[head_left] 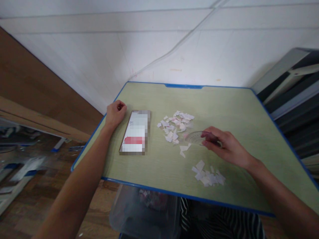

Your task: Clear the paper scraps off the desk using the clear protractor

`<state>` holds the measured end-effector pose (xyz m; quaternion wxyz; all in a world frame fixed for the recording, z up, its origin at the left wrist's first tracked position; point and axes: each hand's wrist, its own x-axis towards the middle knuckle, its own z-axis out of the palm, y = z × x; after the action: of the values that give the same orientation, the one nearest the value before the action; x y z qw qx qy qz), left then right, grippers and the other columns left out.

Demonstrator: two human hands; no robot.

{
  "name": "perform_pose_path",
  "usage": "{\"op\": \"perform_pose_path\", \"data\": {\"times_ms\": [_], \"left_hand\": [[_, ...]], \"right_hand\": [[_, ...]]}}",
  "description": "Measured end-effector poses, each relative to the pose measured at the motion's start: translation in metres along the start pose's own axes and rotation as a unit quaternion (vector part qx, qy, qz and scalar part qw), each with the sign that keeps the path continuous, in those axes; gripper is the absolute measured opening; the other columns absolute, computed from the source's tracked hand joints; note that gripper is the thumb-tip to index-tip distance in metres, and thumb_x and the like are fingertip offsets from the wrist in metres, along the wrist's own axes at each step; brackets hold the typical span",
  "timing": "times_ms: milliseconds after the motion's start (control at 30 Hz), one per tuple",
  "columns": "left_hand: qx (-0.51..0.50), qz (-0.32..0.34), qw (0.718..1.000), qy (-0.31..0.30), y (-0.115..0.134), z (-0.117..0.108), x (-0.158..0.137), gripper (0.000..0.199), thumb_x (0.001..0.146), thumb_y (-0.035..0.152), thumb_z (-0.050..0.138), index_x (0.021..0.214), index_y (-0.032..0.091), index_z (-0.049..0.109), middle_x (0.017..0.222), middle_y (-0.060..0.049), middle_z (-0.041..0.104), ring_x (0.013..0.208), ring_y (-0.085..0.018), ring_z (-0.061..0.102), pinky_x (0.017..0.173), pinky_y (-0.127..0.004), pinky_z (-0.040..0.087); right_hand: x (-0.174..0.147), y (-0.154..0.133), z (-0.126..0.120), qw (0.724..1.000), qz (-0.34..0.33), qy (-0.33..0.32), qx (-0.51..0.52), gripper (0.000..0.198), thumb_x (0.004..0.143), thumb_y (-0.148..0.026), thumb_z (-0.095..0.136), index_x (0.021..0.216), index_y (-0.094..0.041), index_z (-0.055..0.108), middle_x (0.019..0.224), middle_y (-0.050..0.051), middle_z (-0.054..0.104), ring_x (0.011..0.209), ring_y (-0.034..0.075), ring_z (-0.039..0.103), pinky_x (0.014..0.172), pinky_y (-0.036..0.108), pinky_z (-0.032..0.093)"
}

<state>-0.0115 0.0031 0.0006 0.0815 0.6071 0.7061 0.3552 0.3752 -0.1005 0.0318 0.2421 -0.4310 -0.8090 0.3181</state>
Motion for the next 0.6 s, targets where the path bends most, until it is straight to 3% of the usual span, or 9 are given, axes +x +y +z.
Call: {"op": "perform_pose_path", "data": {"times_ms": [167,333,500,600], "left_hand": [[0.0,-0.007,1.0,-0.002,-0.001,0.001,0.0,0.007,0.07,0.022,0.051,0.064,0.022,0.049,0.063,0.001,0.053,0.063,-0.015,0.049,0.063,-0.028,0.04],[0.0,-0.004,1.0,0.0,-0.001,0.0,0.001,0.007,0.07,0.021,0.051,0.064,0.022,0.049,0.063,0.0,0.054,0.063,-0.015,0.05,0.063,-0.029,0.04],[0.001,-0.005,1.0,0.001,0.001,0.0,0.0,0.006,0.069,0.021,0.051,0.064,0.022,0.049,0.062,0.0,0.053,0.061,-0.015,0.049,0.062,-0.029,0.039],[0.004,-0.005,1.0,0.003,0.001,0.0,0.0,0.005,0.069,0.022,0.05,0.064,0.022,0.048,0.061,0.0,0.053,0.061,-0.015,0.049,0.061,-0.029,0.039]], "right_hand": [[-0.002,0.0,-0.002,0.995,-0.009,-0.094,0.023,0.004,0.087,-0.025,0.052,0.085,-0.021,0.052,0.058,-0.004,0.052,0.049,0.012,0.048,0.046,0.023,0.036],[-0.004,0.001,-0.009,0.997,0.015,-0.065,0.037,0.01,0.089,-0.031,0.051,0.087,-0.021,0.054,0.063,-0.002,0.055,0.053,0.013,0.05,0.049,0.025,0.039],[-0.004,0.001,-0.015,0.989,0.01,-0.144,0.032,0.012,0.088,-0.031,0.053,0.081,-0.021,0.055,0.059,-0.003,0.051,0.051,0.013,0.048,0.047,0.024,0.037],[-0.004,-0.001,-0.012,0.991,0.011,-0.126,0.03,0.012,0.089,-0.032,0.052,0.084,-0.021,0.055,0.062,-0.002,0.054,0.053,0.013,0.049,0.048,0.025,0.038]]}}
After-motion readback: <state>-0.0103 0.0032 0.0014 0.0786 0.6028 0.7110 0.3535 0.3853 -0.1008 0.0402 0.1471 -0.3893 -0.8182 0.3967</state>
